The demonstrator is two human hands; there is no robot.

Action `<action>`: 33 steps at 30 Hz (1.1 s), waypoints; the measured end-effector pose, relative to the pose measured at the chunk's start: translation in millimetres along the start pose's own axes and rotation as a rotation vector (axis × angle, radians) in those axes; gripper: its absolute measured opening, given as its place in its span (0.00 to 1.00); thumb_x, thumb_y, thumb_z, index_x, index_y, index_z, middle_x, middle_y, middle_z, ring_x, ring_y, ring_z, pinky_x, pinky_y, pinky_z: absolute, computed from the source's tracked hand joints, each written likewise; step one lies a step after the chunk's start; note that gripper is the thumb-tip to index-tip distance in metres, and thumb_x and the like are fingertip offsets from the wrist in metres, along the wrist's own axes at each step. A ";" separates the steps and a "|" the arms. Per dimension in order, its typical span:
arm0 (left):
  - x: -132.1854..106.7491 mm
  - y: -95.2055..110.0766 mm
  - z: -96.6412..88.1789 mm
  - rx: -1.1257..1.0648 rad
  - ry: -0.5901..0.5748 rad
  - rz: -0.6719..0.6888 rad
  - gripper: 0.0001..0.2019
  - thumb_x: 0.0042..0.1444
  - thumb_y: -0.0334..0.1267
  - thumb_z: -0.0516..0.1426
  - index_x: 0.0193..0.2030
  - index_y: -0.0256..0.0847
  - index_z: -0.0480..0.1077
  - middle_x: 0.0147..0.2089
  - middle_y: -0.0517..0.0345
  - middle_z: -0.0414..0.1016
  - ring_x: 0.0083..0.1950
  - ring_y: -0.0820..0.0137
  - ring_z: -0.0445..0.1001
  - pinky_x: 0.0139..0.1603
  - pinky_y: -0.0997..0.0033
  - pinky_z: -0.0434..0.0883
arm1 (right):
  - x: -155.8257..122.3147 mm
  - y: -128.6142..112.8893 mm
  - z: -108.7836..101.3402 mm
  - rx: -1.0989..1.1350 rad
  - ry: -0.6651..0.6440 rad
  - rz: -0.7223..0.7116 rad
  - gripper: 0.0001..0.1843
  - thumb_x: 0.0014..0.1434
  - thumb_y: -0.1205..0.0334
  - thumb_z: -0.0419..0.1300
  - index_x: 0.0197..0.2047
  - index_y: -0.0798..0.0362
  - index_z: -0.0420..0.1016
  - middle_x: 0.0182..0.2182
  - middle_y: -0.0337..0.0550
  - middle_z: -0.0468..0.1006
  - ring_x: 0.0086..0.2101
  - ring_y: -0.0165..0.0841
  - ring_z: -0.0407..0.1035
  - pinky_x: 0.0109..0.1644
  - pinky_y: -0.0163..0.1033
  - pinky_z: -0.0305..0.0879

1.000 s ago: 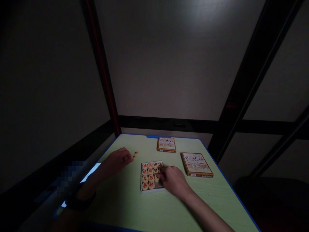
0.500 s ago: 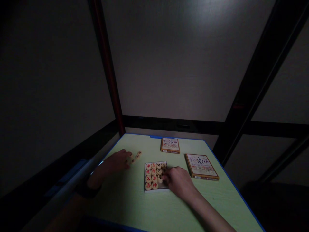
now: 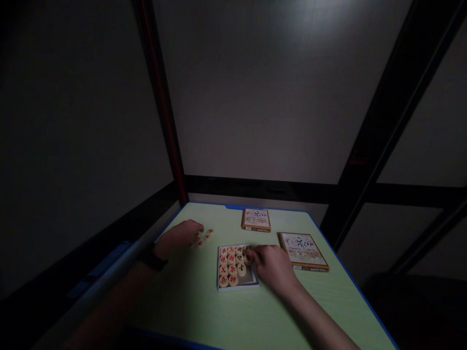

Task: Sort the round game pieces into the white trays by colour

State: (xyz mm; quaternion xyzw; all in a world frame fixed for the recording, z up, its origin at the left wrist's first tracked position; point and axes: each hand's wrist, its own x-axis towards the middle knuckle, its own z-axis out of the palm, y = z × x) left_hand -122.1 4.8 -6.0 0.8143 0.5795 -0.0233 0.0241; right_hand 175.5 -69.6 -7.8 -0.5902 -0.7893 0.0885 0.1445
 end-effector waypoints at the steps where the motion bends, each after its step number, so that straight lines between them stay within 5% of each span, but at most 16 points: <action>1: 2.7 0.8 -1.3 0.006 -0.018 -0.001 0.08 0.51 0.26 0.56 0.34 0.41 0.73 0.39 0.51 0.78 0.43 0.64 0.76 0.44 0.68 0.70 | 0.5 0.3 -0.9 0.010 0.020 0.010 0.19 0.67 0.57 0.51 0.40 0.51 0.84 0.36 0.49 0.85 0.36 0.39 0.78 0.36 0.37 0.62; 9: 2.4 8.8 -13.9 0.028 0.029 -0.016 0.09 0.53 0.24 0.54 0.36 0.37 0.74 0.40 0.46 0.77 0.44 0.63 0.76 0.45 0.68 0.70 | 3.9 5.8 -3.3 0.041 0.135 0.068 0.20 0.67 0.56 0.50 0.38 0.51 0.84 0.36 0.48 0.85 0.35 0.40 0.78 0.35 0.38 0.61; 11: -3.0 27.4 -20.3 0.000 0.067 0.051 0.09 0.56 0.27 0.54 0.39 0.38 0.74 0.42 0.47 0.77 0.46 0.62 0.75 0.48 0.67 0.69 | 4.2 5.9 -4.0 0.040 0.154 0.077 0.21 0.67 0.55 0.50 0.37 0.51 0.83 0.35 0.48 0.85 0.35 0.40 0.77 0.35 0.37 0.60; 16: -22.0 103.6 -19.7 -0.209 0.189 0.533 0.11 0.58 0.31 0.55 0.47 0.42 0.71 0.46 0.54 0.77 0.48 0.65 0.75 0.50 0.67 0.70 | 6.5 6.4 -5.5 0.006 0.162 0.106 0.20 0.67 0.55 0.51 0.37 0.51 0.83 0.35 0.48 0.85 0.35 0.39 0.77 0.34 0.37 0.59; 21: -29.2 151.0 -9.8 -0.072 0.182 0.570 0.07 0.58 0.30 0.55 0.42 0.40 0.71 0.41 0.51 0.78 0.44 0.62 0.76 0.46 0.63 0.72 | 9.1 7.7 -5.1 -0.027 0.140 0.125 0.19 0.68 0.56 0.51 0.37 0.51 0.83 0.34 0.48 0.85 0.35 0.40 0.77 0.34 0.37 0.58; 29: -22.6 165.2 -10.4 0.025 0.143 0.539 0.09 0.57 0.27 0.55 0.41 0.33 0.75 0.41 0.42 0.80 0.45 0.56 0.77 0.49 0.57 0.73 | 6.6 4.0 -1.8 -0.062 0.141 0.102 0.19 0.68 0.57 0.51 0.34 0.51 0.82 0.34 0.47 0.85 0.34 0.38 0.77 0.33 0.37 0.56; 33: -18.1 161.4 -5.6 -0.018 0.156 0.535 0.07 0.57 0.28 0.57 0.40 0.35 0.76 0.42 0.44 0.80 0.47 0.57 0.77 0.50 0.59 0.72 | 6.4 2.4 -2.7 -0.059 0.140 0.110 0.19 0.68 0.57 0.51 0.35 0.51 0.82 0.34 0.47 0.85 0.34 0.38 0.77 0.32 0.37 0.56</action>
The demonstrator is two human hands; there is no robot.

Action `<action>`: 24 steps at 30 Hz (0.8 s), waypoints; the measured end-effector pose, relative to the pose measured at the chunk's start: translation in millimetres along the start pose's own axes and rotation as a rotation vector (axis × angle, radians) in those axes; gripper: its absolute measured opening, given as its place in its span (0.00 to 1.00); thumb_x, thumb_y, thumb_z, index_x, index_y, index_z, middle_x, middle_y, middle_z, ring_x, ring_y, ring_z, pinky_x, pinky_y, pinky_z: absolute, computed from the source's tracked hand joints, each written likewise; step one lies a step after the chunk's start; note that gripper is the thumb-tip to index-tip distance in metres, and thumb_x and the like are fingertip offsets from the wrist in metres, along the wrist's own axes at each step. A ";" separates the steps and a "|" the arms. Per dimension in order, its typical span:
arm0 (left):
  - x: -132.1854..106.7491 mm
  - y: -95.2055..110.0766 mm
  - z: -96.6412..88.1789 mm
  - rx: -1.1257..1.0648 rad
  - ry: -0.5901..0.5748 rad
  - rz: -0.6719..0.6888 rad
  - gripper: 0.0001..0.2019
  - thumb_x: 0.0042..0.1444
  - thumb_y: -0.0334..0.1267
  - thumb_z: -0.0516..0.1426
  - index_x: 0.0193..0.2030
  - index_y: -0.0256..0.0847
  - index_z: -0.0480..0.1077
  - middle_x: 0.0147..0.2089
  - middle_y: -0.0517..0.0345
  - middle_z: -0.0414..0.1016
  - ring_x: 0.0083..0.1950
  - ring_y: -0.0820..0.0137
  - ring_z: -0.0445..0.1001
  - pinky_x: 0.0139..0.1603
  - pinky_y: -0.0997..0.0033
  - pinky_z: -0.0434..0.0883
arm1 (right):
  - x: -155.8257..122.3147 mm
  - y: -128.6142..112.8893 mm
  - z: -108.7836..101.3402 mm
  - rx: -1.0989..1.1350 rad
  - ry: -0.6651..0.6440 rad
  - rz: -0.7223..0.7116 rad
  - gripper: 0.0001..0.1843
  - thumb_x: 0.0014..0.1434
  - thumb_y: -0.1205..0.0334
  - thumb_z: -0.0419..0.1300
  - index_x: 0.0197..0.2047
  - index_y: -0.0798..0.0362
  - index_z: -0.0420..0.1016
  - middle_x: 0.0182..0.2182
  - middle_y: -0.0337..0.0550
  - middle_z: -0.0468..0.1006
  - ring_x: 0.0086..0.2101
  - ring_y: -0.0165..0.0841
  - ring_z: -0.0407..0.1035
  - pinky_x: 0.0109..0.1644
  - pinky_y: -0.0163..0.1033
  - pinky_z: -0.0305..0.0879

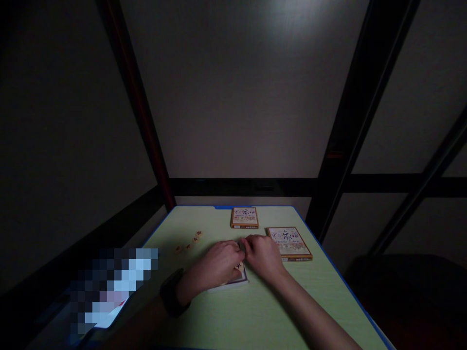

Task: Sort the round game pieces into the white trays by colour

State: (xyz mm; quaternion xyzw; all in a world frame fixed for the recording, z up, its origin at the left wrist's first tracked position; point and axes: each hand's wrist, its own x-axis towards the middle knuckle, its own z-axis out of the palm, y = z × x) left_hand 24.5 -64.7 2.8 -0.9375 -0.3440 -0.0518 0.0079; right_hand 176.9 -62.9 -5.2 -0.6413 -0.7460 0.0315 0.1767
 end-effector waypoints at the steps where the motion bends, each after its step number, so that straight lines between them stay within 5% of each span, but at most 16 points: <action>1: -1.0 -3.5 -0.3 -0.014 0.010 -0.002 0.07 0.57 0.29 0.57 0.40 0.36 0.75 0.42 0.46 0.80 0.47 0.58 0.77 0.50 0.60 0.72 | 0.4 0.2 -0.7 0.001 0.002 0.002 0.19 0.68 0.57 0.51 0.35 0.51 0.82 0.34 0.47 0.85 0.34 0.38 0.77 0.32 0.37 0.55; 5: -9.4 -24.7 -8.4 -0.042 0.060 -0.050 0.04 0.59 0.35 0.59 0.40 0.39 0.74 0.41 0.51 0.79 0.46 0.61 0.76 0.48 0.63 0.71 | 0.9 3.7 -5.7 0.008 -0.034 -0.044 0.18 0.66 0.59 0.52 0.34 0.52 0.82 0.33 0.47 0.84 0.32 0.36 0.76 0.32 0.37 0.54; 10: -20.5 -44.6 -17.3 -0.022 0.100 -0.115 0.06 0.59 0.38 0.59 0.39 0.40 0.73 0.41 0.53 0.78 0.46 0.62 0.75 0.48 0.64 0.70 | -6.4 4.5 -11.4 0.022 -0.229 -0.260 0.09 0.55 0.65 0.59 0.32 0.49 0.82 0.28 0.42 0.83 0.31 0.35 0.75 0.31 0.35 0.53; 17: -23.3 -36.3 -16.5 -0.106 0.120 -0.076 0.08 0.58 0.30 0.55 0.42 0.41 0.74 0.43 0.55 0.78 0.47 0.64 0.75 0.49 0.65 0.69 | -15.1 -7.1 -0.3 -0.238 -0.229 -0.354 0.09 0.52 0.63 0.59 0.36 0.53 0.79 0.34 0.52 0.84 0.33 0.42 0.77 0.34 0.38 0.58; 24: -21.3 -35.3 -14.2 -0.166 0.123 -0.078 0.08 0.58 0.29 0.54 0.41 0.40 0.74 0.41 0.54 0.78 0.45 0.65 0.75 0.48 0.65 0.70 | -15.3 -10.8 0.5 -0.259 -0.244 -0.341 0.11 0.52 0.65 0.59 0.38 0.53 0.79 0.36 0.53 0.84 0.35 0.43 0.77 0.35 0.39 0.59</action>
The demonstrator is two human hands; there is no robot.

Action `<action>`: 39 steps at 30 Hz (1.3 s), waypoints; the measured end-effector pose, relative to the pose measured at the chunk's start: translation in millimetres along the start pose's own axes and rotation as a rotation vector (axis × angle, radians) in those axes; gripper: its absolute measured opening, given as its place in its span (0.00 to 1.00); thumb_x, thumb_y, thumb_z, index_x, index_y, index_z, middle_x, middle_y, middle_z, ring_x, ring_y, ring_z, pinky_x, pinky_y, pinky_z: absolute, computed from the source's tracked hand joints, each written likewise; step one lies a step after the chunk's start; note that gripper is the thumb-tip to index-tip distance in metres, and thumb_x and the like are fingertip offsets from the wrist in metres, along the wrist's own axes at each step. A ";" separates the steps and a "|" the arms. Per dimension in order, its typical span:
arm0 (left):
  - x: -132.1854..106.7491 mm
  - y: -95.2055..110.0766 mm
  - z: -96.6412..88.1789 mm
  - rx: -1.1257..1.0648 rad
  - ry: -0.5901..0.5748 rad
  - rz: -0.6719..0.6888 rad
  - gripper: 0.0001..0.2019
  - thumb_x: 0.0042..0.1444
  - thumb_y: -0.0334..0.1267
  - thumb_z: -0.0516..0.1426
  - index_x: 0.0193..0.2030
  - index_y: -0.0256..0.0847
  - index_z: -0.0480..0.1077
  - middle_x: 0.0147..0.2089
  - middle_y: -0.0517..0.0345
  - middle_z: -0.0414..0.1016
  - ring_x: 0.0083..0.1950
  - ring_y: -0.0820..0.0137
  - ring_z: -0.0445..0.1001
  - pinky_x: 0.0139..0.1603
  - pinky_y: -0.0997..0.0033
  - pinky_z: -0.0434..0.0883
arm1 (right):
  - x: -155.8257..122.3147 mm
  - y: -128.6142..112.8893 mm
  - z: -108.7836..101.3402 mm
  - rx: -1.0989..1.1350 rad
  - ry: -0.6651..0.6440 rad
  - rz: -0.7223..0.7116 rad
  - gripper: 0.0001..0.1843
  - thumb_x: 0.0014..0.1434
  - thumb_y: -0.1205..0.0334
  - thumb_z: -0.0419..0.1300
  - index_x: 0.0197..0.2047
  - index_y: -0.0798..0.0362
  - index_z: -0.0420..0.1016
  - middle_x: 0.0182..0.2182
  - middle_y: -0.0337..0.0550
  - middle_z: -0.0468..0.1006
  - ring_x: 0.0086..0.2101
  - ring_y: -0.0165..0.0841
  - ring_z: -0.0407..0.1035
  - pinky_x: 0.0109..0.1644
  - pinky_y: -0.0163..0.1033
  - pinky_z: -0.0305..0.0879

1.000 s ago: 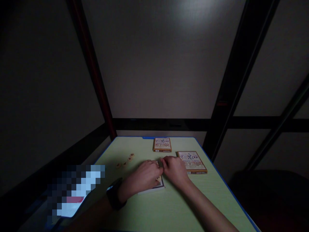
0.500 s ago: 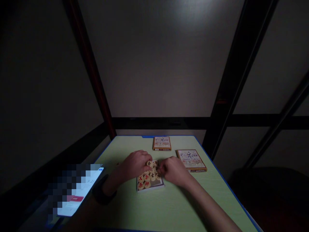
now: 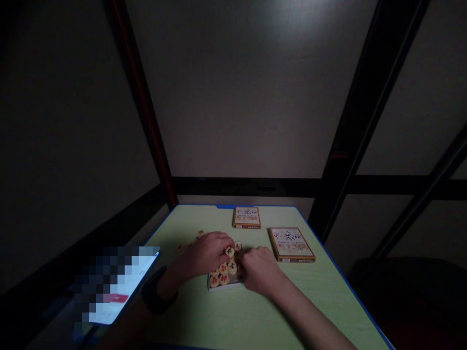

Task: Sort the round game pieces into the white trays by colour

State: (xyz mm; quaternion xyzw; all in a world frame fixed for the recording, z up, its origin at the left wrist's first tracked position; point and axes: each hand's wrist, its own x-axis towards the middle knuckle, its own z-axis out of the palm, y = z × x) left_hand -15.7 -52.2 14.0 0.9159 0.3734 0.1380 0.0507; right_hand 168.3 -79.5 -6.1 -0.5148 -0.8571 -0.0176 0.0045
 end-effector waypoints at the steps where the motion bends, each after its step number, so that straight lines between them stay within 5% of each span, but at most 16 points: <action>1: 0.6 1.2 0.5 -0.007 -0.009 0.001 0.08 0.58 0.29 0.54 0.41 0.40 0.74 0.42 0.54 0.78 0.45 0.65 0.75 0.48 0.65 0.70 | -0.9 1.4 -3.0 0.016 -0.004 -0.006 0.10 0.51 0.65 0.59 0.37 0.53 0.79 0.35 0.52 0.84 0.35 0.42 0.77 0.35 0.38 0.58; 6: 2.6 12.2 7.9 0.010 -0.048 0.000 0.05 0.60 0.33 0.56 0.40 0.40 0.74 0.41 0.54 0.77 0.46 0.64 0.74 0.49 0.65 0.70 | -6.1 21.2 -20.0 0.232 0.119 -0.004 0.10 0.53 0.67 0.56 0.29 0.51 0.79 0.27 0.44 0.82 0.28 0.34 0.74 0.31 0.35 0.55; 12: 4.0 26.9 26.0 0.081 -0.005 0.049 0.06 0.60 0.32 0.56 0.37 0.41 0.75 0.43 0.55 0.73 0.48 0.65 0.72 0.48 0.65 0.71 | -1.3 41.0 -12.7 0.376 0.490 0.103 0.18 0.61 0.60 0.51 0.42 0.54 0.82 0.30 0.46 0.84 0.30 0.37 0.76 0.35 0.37 0.63; 21: 8.6 33.4 33.1 0.170 -0.087 -0.032 0.05 0.58 0.33 0.58 0.39 0.36 0.75 0.45 0.51 0.73 0.50 0.61 0.72 0.51 0.61 0.72 | 1.0 38.2 -5.9 0.306 0.483 0.084 0.20 0.62 0.61 0.49 0.45 0.53 0.82 0.34 0.47 0.85 0.32 0.38 0.78 0.36 0.38 0.66; 28: 8.1 32.2 38.8 0.113 -0.009 -0.053 0.05 0.58 0.35 0.59 0.41 0.38 0.72 0.46 0.52 0.73 0.50 0.62 0.72 0.51 0.61 0.71 | 1.5 37.2 -5.7 0.284 0.465 0.086 0.20 0.63 0.60 0.49 0.45 0.52 0.82 0.33 0.48 0.84 0.32 0.39 0.78 0.37 0.39 0.66; 32: -7.1 13.8 16.6 0.044 0.041 -0.133 0.07 0.59 0.37 0.59 0.43 0.40 0.70 0.46 0.54 0.72 0.50 0.63 0.71 0.52 0.63 0.70 | 0.5 38.9 -3.2 0.283 0.434 0.078 0.20 0.64 0.60 0.49 0.46 0.53 0.82 0.35 0.48 0.84 0.33 0.38 0.77 0.40 0.39 0.67; 35: -33.7 -17.4 -6.4 0.098 0.075 -0.341 0.07 0.59 0.33 0.58 0.45 0.41 0.70 0.48 0.53 0.72 0.51 0.64 0.70 0.54 0.63 0.68 | 3.0 36.5 -3.0 0.302 0.393 0.061 0.19 0.65 0.61 0.49 0.47 0.54 0.81 0.38 0.49 0.84 0.37 0.38 0.77 0.42 0.39 0.67; 39: -69.7 -59.1 -13.1 0.198 -0.063 -0.546 0.10 0.59 0.28 0.55 0.47 0.39 0.70 0.50 0.49 0.72 0.52 0.60 0.70 0.55 0.59 0.67 | 26.7 19.7 -10.5 0.334 0.302 -0.024 0.17 0.63 0.67 0.51 0.46 0.54 0.81 0.41 0.50 0.83 0.40 0.37 0.76 0.44 0.37 0.66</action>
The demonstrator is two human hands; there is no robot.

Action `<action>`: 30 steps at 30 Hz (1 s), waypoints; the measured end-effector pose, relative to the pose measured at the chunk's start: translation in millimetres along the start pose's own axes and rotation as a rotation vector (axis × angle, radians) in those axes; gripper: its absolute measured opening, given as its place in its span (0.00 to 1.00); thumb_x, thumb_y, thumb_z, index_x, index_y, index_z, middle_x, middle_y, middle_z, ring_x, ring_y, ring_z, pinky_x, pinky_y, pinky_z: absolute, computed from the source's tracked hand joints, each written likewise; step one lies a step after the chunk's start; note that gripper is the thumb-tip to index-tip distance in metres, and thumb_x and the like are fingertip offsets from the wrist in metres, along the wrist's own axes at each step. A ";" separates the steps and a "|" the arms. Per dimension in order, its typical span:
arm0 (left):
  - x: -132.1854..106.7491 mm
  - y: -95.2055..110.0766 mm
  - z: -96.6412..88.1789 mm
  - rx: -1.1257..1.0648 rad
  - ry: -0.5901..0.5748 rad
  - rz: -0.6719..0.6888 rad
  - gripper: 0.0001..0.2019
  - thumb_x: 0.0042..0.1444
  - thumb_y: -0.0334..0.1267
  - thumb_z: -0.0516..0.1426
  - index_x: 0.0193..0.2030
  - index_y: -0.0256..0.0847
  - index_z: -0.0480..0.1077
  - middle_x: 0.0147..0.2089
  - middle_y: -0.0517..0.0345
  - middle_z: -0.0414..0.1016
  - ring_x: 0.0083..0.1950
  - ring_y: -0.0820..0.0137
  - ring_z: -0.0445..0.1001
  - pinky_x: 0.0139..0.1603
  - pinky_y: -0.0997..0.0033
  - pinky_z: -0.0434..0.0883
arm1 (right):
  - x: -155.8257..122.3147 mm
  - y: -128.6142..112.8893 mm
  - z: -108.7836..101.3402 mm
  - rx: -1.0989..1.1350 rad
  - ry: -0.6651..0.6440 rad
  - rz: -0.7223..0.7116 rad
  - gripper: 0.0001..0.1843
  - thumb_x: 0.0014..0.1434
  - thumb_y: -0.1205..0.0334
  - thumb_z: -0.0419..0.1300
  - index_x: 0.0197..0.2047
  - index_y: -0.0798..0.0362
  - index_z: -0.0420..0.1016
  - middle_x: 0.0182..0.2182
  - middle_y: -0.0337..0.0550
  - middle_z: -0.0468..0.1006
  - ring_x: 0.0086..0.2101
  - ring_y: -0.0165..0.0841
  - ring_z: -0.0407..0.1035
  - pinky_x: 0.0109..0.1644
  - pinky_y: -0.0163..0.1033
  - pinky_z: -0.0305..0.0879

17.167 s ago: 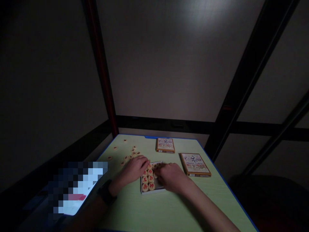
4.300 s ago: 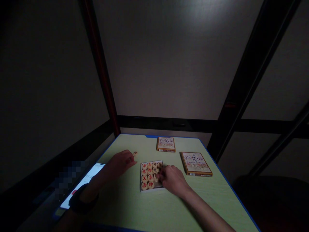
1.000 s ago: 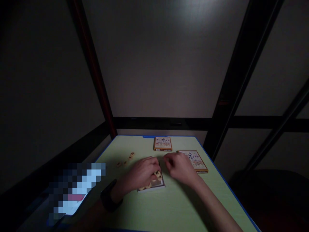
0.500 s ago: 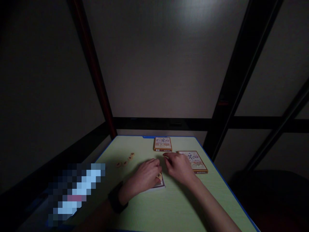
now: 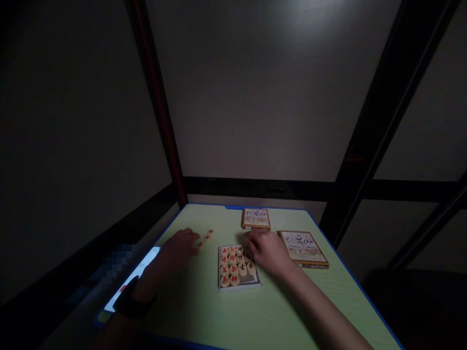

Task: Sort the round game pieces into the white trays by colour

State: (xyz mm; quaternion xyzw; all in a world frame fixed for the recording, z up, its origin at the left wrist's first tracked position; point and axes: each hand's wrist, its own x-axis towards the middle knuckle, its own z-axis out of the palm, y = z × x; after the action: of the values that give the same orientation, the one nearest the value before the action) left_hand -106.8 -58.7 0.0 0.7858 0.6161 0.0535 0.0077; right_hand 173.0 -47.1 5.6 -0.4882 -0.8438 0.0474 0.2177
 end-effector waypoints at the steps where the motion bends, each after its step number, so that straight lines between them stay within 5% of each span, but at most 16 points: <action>1: -1.0 -8.7 5.8 0.014 -0.024 0.001 0.12 0.59 0.27 0.54 0.48 0.38 0.70 0.51 0.48 0.72 0.53 0.60 0.70 0.57 0.60 0.67 | 11.0 -6.6 2.9 -0.005 -0.029 -0.040 0.17 0.61 0.69 0.52 0.47 0.54 0.80 0.42 0.50 0.82 0.41 0.37 0.76 0.44 0.37 0.66; 5: 0.7 -26.8 33.5 0.020 -0.036 0.010 0.16 0.59 0.23 0.48 0.49 0.39 0.69 0.51 0.48 0.72 0.53 0.63 0.70 0.57 0.61 0.65 | 63.8 -37.3 23.8 -0.030 -0.205 -0.243 0.22 0.53 0.74 0.57 0.51 0.53 0.79 0.46 0.49 0.80 0.43 0.37 0.74 0.45 0.35 0.66; 10: 4.1 -35.4 47.9 -0.056 0.034 0.026 0.14 0.60 0.23 0.46 0.45 0.39 0.68 0.48 0.50 0.71 0.52 0.64 0.70 0.56 0.63 0.65 | 105.3 -65.6 60.2 -0.187 -0.365 -0.304 0.21 0.58 0.67 0.56 0.54 0.47 0.77 0.47 0.50 0.79 0.45 0.39 0.75 0.45 0.37 0.67; 16: 2.0 -32.9 36.8 -0.121 -0.041 -0.003 0.09 0.61 0.25 0.48 0.40 0.38 0.68 0.45 0.49 0.71 0.49 0.64 0.71 0.53 0.65 0.67 | 110.0 -69.9 80.0 -0.255 -0.392 -0.264 0.15 0.62 0.67 0.52 0.47 0.50 0.78 0.45 0.53 0.80 0.44 0.42 0.76 0.42 0.39 0.68; 30: -12.4 -24.2 29.7 -0.163 -0.023 0.013 0.10 0.61 0.26 0.47 0.42 0.38 0.67 0.49 0.47 0.72 0.52 0.64 0.70 0.55 0.65 0.67 | 104.0 -77.0 73.3 -0.247 -0.387 -0.247 0.16 0.67 0.66 0.49 0.53 0.62 0.71 0.48 0.60 0.77 0.44 0.41 0.75 0.45 0.39 0.67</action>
State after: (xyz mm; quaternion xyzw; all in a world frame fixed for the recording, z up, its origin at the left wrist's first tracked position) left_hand -130.3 -63.3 -32.4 0.7872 0.6043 0.0949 0.0784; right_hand 36.3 10.5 -4.5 -0.3860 -0.9224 0.0097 -0.0047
